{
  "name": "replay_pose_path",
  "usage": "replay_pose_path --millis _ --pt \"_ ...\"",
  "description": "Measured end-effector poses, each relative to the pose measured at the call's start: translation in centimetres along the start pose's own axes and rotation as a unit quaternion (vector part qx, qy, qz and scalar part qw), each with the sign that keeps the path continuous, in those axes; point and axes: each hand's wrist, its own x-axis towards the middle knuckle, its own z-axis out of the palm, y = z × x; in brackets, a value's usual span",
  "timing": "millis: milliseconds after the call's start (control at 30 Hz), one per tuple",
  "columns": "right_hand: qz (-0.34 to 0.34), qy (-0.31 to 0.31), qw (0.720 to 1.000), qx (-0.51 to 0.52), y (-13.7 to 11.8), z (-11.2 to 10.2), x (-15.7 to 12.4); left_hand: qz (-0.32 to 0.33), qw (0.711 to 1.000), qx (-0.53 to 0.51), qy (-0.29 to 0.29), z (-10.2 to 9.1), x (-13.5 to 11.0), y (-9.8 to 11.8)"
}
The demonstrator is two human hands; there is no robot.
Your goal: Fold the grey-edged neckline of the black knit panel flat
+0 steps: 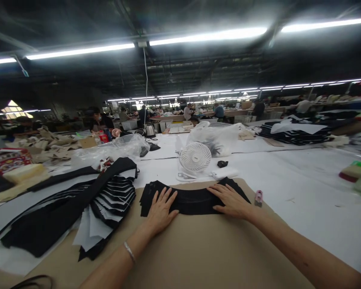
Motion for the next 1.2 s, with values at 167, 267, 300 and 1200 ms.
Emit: replay_pose_path --millis 167,267,300,1200 --pt "-0.001 -0.078 0.997 0.010 1.0 -0.4 3.1 0.002 0.999 -0.004 -0.039 -0.3 0.8 -0.9" --pt "0.001 -0.119 0.993 0.014 1.2 -1.1 5.1 -0.004 0.998 -0.013 -0.061 -0.4 1.1 -1.1" --pt "0.003 -0.131 0.991 0.014 1.2 -1.4 5.7 -0.003 0.997 -0.016 -0.071 -0.5 1.4 -1.2" --pt "0.010 -0.238 0.970 0.037 -0.8 -2.1 13.0 0.004 0.957 0.018 -0.290 -3.9 11.0 -5.8"
